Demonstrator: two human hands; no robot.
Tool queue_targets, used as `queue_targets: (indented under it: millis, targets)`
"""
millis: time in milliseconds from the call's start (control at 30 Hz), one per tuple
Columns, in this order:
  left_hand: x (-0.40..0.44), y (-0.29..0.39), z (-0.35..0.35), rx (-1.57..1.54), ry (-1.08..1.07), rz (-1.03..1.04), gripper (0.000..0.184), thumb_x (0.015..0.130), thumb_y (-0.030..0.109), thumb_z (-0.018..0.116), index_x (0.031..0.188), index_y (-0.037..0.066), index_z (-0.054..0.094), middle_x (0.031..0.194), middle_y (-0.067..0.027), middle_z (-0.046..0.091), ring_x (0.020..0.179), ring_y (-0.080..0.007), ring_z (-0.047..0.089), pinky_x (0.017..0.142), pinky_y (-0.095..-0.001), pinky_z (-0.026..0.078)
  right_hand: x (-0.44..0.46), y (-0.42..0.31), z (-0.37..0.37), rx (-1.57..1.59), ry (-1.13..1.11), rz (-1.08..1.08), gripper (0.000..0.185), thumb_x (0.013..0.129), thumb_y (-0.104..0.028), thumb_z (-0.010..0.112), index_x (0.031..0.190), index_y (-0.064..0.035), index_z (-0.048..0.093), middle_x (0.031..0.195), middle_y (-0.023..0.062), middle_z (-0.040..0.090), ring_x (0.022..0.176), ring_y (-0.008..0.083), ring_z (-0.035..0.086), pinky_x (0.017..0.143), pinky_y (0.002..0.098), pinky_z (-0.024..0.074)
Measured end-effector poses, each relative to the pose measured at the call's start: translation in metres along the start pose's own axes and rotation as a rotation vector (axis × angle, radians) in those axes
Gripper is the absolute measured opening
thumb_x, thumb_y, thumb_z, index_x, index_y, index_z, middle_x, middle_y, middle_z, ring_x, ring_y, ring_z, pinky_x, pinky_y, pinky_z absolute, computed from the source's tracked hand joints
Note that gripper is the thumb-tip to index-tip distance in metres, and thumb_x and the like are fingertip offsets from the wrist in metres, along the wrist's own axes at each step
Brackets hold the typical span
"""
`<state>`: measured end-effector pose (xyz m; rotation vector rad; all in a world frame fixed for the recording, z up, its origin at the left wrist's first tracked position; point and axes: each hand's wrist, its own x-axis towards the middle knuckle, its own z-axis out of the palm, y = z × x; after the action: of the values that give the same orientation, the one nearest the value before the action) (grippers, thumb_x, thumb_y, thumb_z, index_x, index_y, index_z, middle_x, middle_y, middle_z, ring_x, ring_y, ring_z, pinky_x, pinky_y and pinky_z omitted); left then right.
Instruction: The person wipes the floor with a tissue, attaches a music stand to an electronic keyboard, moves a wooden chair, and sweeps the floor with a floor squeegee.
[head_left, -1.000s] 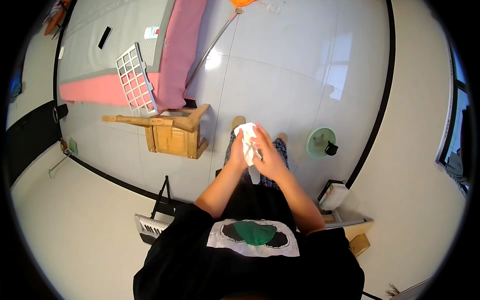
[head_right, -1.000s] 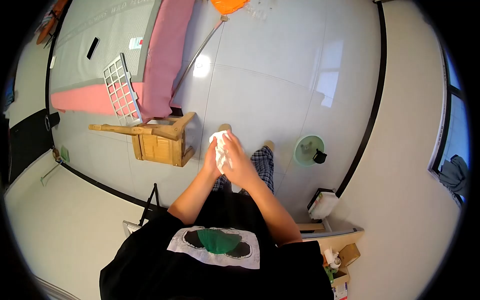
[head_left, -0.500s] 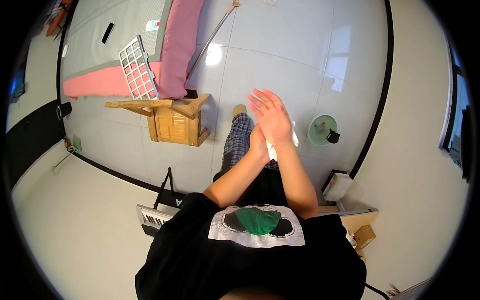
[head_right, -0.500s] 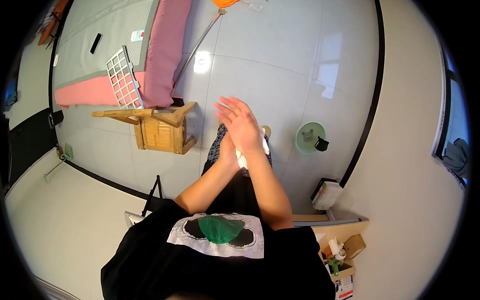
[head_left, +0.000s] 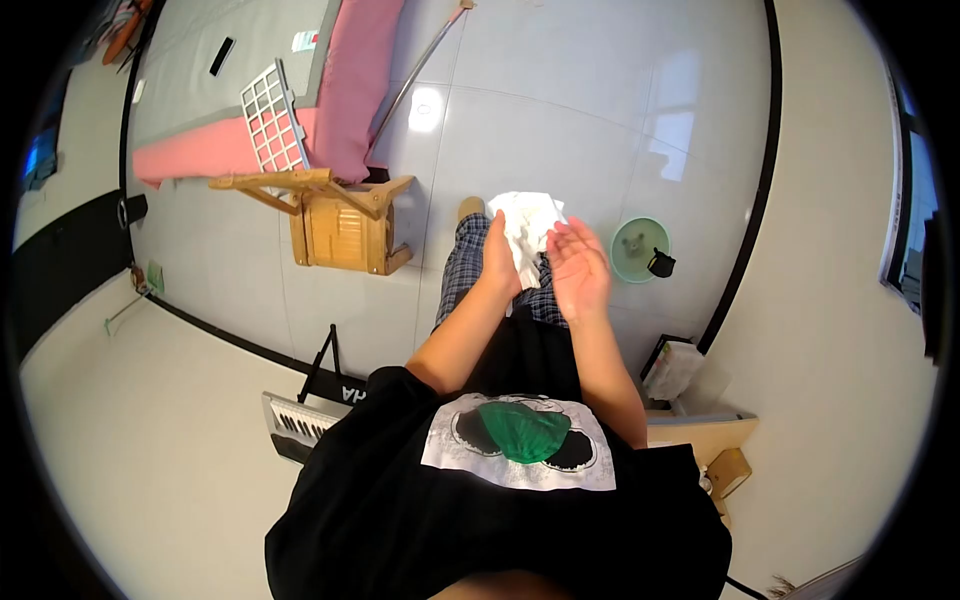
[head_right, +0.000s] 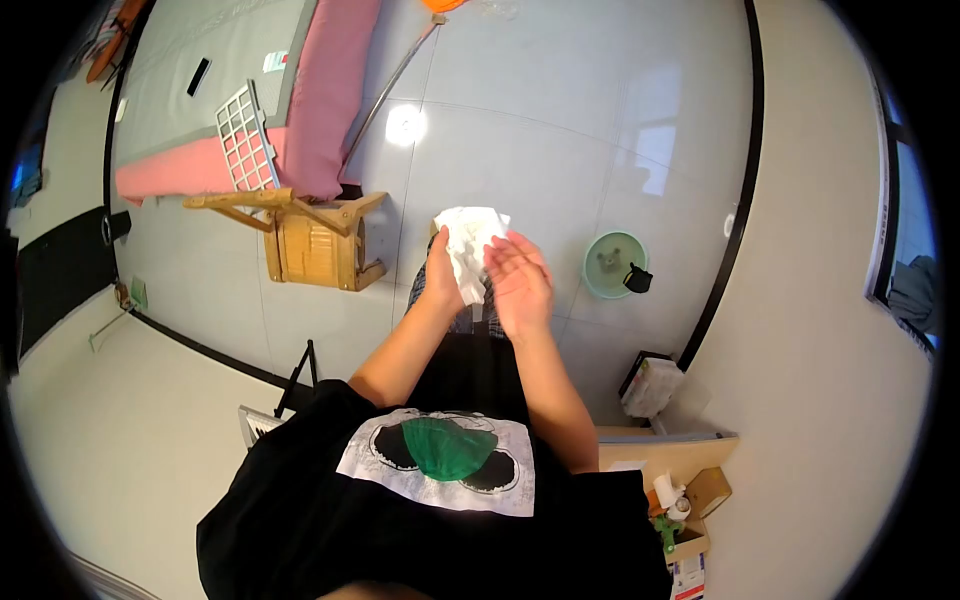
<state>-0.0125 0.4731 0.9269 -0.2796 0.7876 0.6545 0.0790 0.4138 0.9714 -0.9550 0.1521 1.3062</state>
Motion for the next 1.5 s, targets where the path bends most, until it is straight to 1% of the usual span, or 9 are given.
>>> queue_targets:
  millis: [100, 367, 433, 633, 700, 767, 1033, 1233, 1500]
  targets:
    - [0.000, -0.019, 0.012, 0.539, 0.183, 0.252, 0.037, 0.090, 0.030, 0.032, 0.115, 0.002, 0.032, 0.105, -0.0128, 0.049, 0.088, -0.0205, 0.051, 0.078, -0.0319, 0.042, 0.000, -0.009, 0.005, -1.075, 0.080, -0.440, 0.040, 0.085, -0.018, 0.042, 0.122, -0.0026, 0.039, 0.129, 0.0149, 0.033, 0.120, 0.0275, 0.030, 0.099, 0.0358, 0.0232]
    - [-0.002, -0.065, -0.010, 0.980, -0.026, 0.257, 0.046, 0.088, 0.033, 0.036, 0.119, -0.002, 0.038, 0.128, -0.0239, 0.029, 0.121, -0.0316, 0.026, 0.098, -0.0372, 0.021, 0.013, 0.019, -0.064, 0.056, 0.367, 0.110, 0.047, 0.085, -0.035, 0.034, 0.122, -0.0059, 0.036, 0.122, 0.0120, 0.040, 0.112, 0.0262, 0.039, 0.093, 0.0356, 0.0326]
    - [-0.019, -0.061, 0.003, 1.654, 0.078, 0.558, 0.044, 0.086, 0.029, 0.040, 0.116, -0.003, 0.042, 0.130, -0.0241, 0.024, 0.121, -0.0358, 0.024, 0.100, -0.0405, 0.018, 0.009, 0.009, -0.064, 0.112, 0.411, 0.195, 0.044, 0.083, -0.030, 0.034, 0.118, -0.0057, 0.040, 0.115, 0.0109, 0.047, 0.105, 0.0262, 0.046, 0.088, 0.0376, 0.0378]
    - [-0.033, -0.053, 0.005, 1.213, 0.026, 0.862, 0.028, 0.079, 0.000, 0.044, 0.106, 0.000, 0.044, 0.119, -0.0196, 0.042, 0.111, -0.0284, 0.039, 0.092, -0.0368, 0.033, 0.002, 0.007, -0.080, 0.159, 0.177, 0.267, 0.048, 0.078, -0.028, 0.034, 0.116, -0.0001, 0.041, 0.109, 0.0126, 0.050, 0.099, 0.0272, 0.050, 0.084, 0.0385, 0.0410]
    - [-0.030, -0.056, -0.006, 0.663, -0.156, 0.533, 0.030, 0.080, 0.004, 0.041, 0.109, 0.000, 0.043, 0.114, -0.0178, 0.047, 0.102, -0.0240, 0.048, 0.091, -0.0342, 0.034, 0.003, 0.022, -0.088, 0.156, 0.244, 0.249, 0.040, 0.079, -0.027, 0.036, 0.108, 0.0004, 0.045, 0.104, 0.0123, 0.053, 0.090, 0.0251, 0.054, 0.077, 0.0354, 0.0446]
    - [-0.021, -0.053, -0.015, 0.234, -0.346, 0.106, 0.031, 0.085, 0.015, 0.039, 0.111, -0.002, 0.043, 0.107, -0.0193, 0.052, 0.092, -0.0261, 0.055, 0.087, -0.0388, 0.041, 0.013, 0.049, -0.116, 1.178, -0.249, 0.404, 0.028, 0.083, -0.025, 0.038, 0.097, -0.0021, 0.047, 0.095, 0.0112, 0.055, 0.079, 0.0219, 0.055, 0.070, 0.0292, 0.0459]
    - [-0.009, -0.054, -0.051, 0.032, -0.044, -0.154, 0.035, 0.089, 0.022, 0.038, 0.107, -0.007, 0.047, 0.105, -0.0181, 0.055, 0.096, -0.0256, 0.054, 0.087, -0.0359, 0.043, 0.011, 0.077, -0.117, -0.275, 0.224, 0.124, 0.024, 0.086, -0.024, 0.035, 0.096, -0.0043, 0.046, 0.090, 0.0091, 0.054, 0.077, 0.0206, 0.054, 0.069, 0.0285, 0.0459]
    - [0.012, -0.052, -0.082, 0.491, 0.001, 0.216, 0.025, 0.089, 0.012, 0.038, 0.108, -0.003, 0.045, 0.096, -0.0156, 0.056, 0.091, -0.0189, 0.055, 0.079, -0.0287, 0.043, 0.022, 0.112, -0.120, 0.178, 0.433, 0.136, 0.030, 0.088, -0.027, 0.031, 0.102, -0.0054, 0.047, 0.096, 0.0101, 0.054, 0.084, 0.0224, 0.055, 0.074, 0.0322, 0.0464]
    - [0.069, 0.003, -0.178, 0.980, -0.052, 0.324, 0.024, 0.085, 0.004, 0.039, 0.108, -0.001, 0.045, 0.106, -0.0137, 0.055, 0.100, -0.0212, 0.053, 0.085, -0.0300, 0.040, 0.110, 0.151, -0.174, -0.453, 0.627, -0.053, 0.028, 0.089, -0.027, 0.043, 0.099, -0.0007, 0.045, 0.094, 0.0104, 0.053, 0.081, 0.0193, 0.054, 0.071, 0.0294, 0.0454]
